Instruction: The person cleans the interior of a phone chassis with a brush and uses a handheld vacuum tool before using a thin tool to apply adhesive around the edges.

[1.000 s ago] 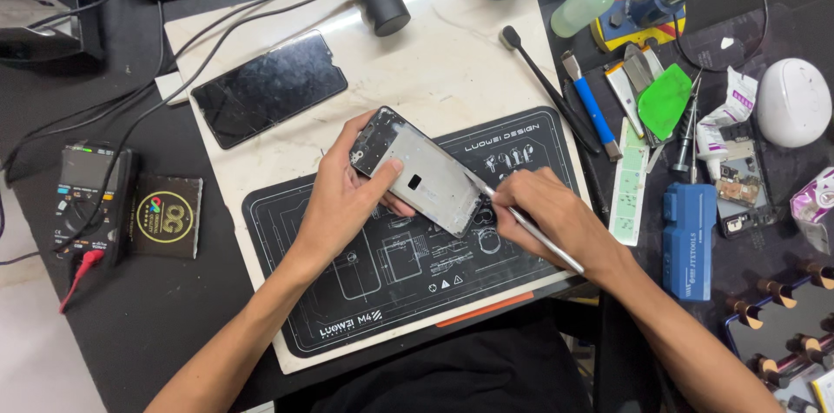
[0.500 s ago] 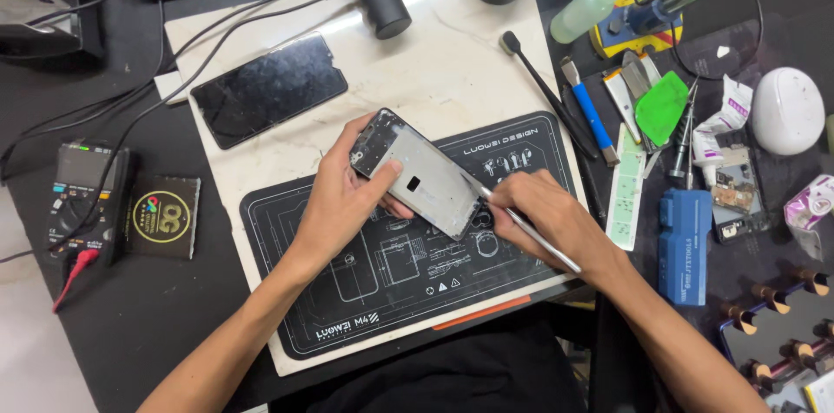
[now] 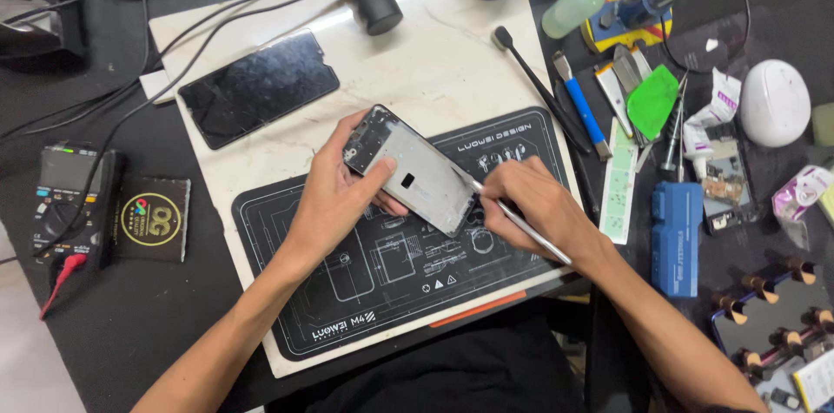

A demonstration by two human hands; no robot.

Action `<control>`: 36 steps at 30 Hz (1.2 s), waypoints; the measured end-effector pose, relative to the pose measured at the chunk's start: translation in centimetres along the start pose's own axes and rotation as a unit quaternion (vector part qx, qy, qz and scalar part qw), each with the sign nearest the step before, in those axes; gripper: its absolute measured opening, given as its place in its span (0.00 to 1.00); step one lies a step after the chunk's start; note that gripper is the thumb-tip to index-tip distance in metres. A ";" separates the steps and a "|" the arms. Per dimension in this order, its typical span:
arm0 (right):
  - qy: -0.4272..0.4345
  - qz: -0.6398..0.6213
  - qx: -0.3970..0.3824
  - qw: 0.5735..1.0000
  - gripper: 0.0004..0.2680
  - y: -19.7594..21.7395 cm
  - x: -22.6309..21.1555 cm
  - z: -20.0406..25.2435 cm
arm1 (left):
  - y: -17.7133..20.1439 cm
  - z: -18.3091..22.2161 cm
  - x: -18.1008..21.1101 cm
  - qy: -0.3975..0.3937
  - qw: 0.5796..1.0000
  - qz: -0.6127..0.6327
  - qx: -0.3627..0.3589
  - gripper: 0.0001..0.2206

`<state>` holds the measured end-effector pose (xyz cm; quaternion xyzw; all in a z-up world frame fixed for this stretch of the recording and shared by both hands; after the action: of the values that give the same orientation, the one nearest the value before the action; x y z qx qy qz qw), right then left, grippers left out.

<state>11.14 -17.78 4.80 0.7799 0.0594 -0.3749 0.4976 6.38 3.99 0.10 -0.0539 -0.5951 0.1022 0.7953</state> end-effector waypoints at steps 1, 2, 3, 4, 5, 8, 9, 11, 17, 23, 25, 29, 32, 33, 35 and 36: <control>0.003 0.007 0.001 1.000 0.08 0.0 -0.2 -0.1 | 0.1 0.1 0.1 -0.002 1.000 0.004 -0.001 0.26; 0.005 0.013 0.003 1.000 0.08 0.1 -0.4 -0.3 | 0.0 0.2 0.1 -0.005 1.000 0.009 -0.001 0.26; 0.010 0.009 0.004 1.000 0.08 0.1 -0.5 -0.5 | 0.0 0.1 0.2 -0.009 1.000 0.012 -0.003 0.26; 0.014 0.005 0.006 1.000 0.08 0.1 -0.6 -0.7 | 0.1 0.0 0.3 -0.009 1.000 0.015 0.000 0.26; 0.013 0.000 0.009 1.000 0.08 -0.1 -0.8 -0.7 | 0.1 0.1 0.2 -0.005 1.000 0.017 0.000 0.26; -0.009 -0.002 0.010 1.000 0.07 -1.0 -0.1 -1.0 | 0.1 0.0 -0.1 -0.001 1.000 0.015 0.001 0.26; -0.010 -0.004 0.010 1.000 0.07 -1.3 0.2 -1.2 | 0.1 0.1 -0.2 -0.001 1.000 0.013 0.003 0.26; -0.009 -0.006 0.012 1.000 0.08 -1.6 0.6 -1.9 | 0.0 0.1 -0.2 -0.004 1.000 0.020 0.001 0.26; 0.031 -0.009 -0.001 0.999 0.07 -1.4 -0.2 -2.9 | 0.1 0.0 0.0 -0.002 1.000 0.021 0.002 0.26; 0.002 0.004 -0.029 1.000 0.09 -0.1 -0.6 -1.2 | 0.1 0.1 -0.1 0.001 1.000 0.019 0.007 0.26; 0.007 0.006 -0.024 1.000 0.09 -0.1 -0.3 -0.8 | 0.1 0.1 -0.1 0.002 1.000 0.014 0.007 0.26; 0.029 -0.014 -0.018 0.999 0.10 -0.4 -0.2 -0.3 | 0.0 0.1 0.0 -0.003 1.000 0.004 0.005 0.26; -0.001 0.008 -0.038 0.999 0.10 -0.2 -0.3 -0.8 | -0.2 0.3 0.4 -0.016 1.000 0.002 0.005 0.26; 0.009 0.007 -0.033 0.999 0.10 0.1 -0.5 -1.1 | -0.2 0.3 0.5 -0.021 1.000 0.002 0.007 0.26; 0.020 0.003 -0.021 1.000 0.10 0.4 -1.0 -1.1 | -0.1 0.2 0.5 -0.009 1.000 -0.001 0.008 0.26; 0.018 0.001 -0.028 0.999 0.09 0.3 -1.0 -1.0 | -0.2 0.2 0.3 0.000 1.000 -0.003 0.006 0.27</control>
<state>11.10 -16.87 5.88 0.7725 0.0776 -0.3586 0.5183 6.33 3.85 0.45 -0.0479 -0.5948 0.1036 0.7957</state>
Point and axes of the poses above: each hand's wrist, its own z-axis away from the middle knuckle, its own y-axis out of the back of the hand, x = y × z, the point moved 6 cm from there along -z, towards the middle knuckle, and after that the axes turned 1 degree about -x, right-handed, at the moved point
